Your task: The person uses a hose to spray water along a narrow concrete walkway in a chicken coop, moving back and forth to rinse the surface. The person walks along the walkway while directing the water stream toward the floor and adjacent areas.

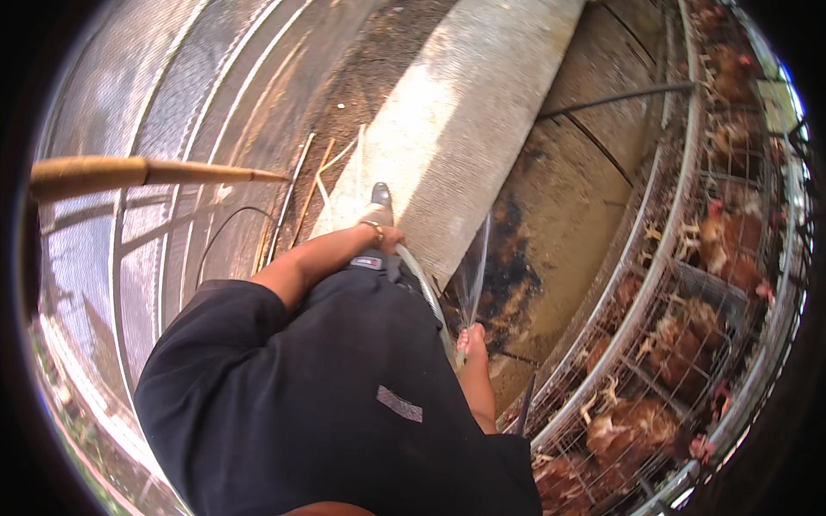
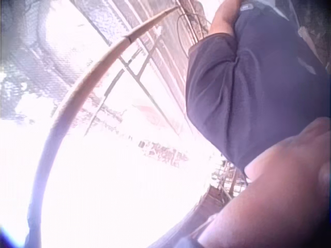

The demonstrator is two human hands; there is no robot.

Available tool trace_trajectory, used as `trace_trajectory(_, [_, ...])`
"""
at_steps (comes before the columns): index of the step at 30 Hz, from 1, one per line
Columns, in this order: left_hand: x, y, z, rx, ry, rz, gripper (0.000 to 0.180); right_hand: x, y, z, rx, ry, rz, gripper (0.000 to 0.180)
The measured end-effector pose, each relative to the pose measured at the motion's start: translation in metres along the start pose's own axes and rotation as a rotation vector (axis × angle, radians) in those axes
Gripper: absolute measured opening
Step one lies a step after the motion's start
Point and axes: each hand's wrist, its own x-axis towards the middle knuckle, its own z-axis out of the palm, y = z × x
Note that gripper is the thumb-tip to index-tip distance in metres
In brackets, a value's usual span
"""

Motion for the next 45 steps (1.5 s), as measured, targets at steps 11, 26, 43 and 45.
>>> trace_trajectory(11, [0.014, -0.040, -0.069, 0.055, -0.039, 0.100, 0.033, 0.026, -0.035, 0.049, 0.167, 0.066, 0.202, 0.024])
trace_trajectory(26, [0.035, -0.092, -0.123, 0.040, -0.148, 0.089, 0.031, 0.025, -0.096, 0.101, 0.196, 0.105, 0.174, 0.032])
trace_trajectory(43, [0.043, -0.122, -0.150, -0.004, -0.109, -0.018, 0.033, 0.030, -0.184, 0.139, 0.157, 0.160, 0.092, 0.033])
trace_trajectory(45, [0.052, -0.132, -0.158, 0.073, -0.071, -0.041, 0.033, 0.032, -0.202, 0.146, 0.170, 0.173, 0.085, 0.033])
